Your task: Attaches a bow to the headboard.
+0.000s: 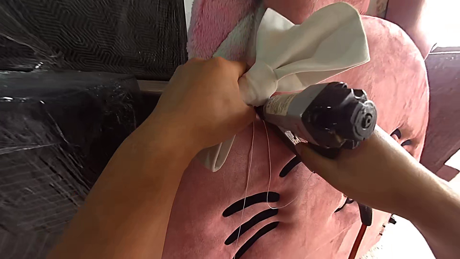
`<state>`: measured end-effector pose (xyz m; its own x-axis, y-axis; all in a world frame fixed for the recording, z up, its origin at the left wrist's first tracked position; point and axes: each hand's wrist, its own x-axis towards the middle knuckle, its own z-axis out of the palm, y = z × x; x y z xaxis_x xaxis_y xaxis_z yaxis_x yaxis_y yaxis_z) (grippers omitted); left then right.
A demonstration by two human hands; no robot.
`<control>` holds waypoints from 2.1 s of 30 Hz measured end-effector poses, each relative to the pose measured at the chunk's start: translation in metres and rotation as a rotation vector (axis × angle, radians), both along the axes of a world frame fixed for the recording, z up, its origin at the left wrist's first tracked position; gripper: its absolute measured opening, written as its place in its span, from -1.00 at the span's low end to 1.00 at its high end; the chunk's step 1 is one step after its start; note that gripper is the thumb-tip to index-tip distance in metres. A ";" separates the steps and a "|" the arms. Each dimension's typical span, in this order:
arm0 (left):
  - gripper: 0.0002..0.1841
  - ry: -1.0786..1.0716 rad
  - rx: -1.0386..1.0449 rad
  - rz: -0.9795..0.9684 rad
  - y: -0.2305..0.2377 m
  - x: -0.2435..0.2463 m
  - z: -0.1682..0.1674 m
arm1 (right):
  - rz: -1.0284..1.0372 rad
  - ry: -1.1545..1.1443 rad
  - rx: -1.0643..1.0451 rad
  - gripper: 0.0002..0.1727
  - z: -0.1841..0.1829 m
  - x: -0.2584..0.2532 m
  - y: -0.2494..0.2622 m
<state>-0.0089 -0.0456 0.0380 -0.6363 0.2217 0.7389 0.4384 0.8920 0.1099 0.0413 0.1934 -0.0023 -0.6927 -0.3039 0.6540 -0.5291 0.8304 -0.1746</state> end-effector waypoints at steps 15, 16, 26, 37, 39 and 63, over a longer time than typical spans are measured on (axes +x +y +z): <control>-0.44 0.030 -0.042 0.009 -0.001 -0.007 -0.003 | -0.030 0.048 0.030 -0.90 -0.002 -0.002 -0.007; -0.43 0.028 -0.041 0.003 -0.002 -0.008 -0.003 | -0.033 0.053 0.035 -0.89 -0.002 -0.002 -0.008; -0.44 -0.002 -0.016 0.038 0.004 0.010 0.001 | 0.053 -0.094 -0.192 -0.95 0.004 0.007 0.008; -0.34 -0.029 -0.011 0.092 0.007 0.014 0.001 | 0.084 -0.094 -0.240 -0.97 -0.005 0.014 0.018; -0.34 -0.030 -0.011 0.089 0.007 0.014 0.000 | 0.098 -0.084 -0.264 -0.98 -0.006 0.016 0.017; -0.44 0.004 -0.029 0.043 0.003 0.009 -0.003 | -0.101 0.070 0.057 -0.88 0.000 0.022 -0.008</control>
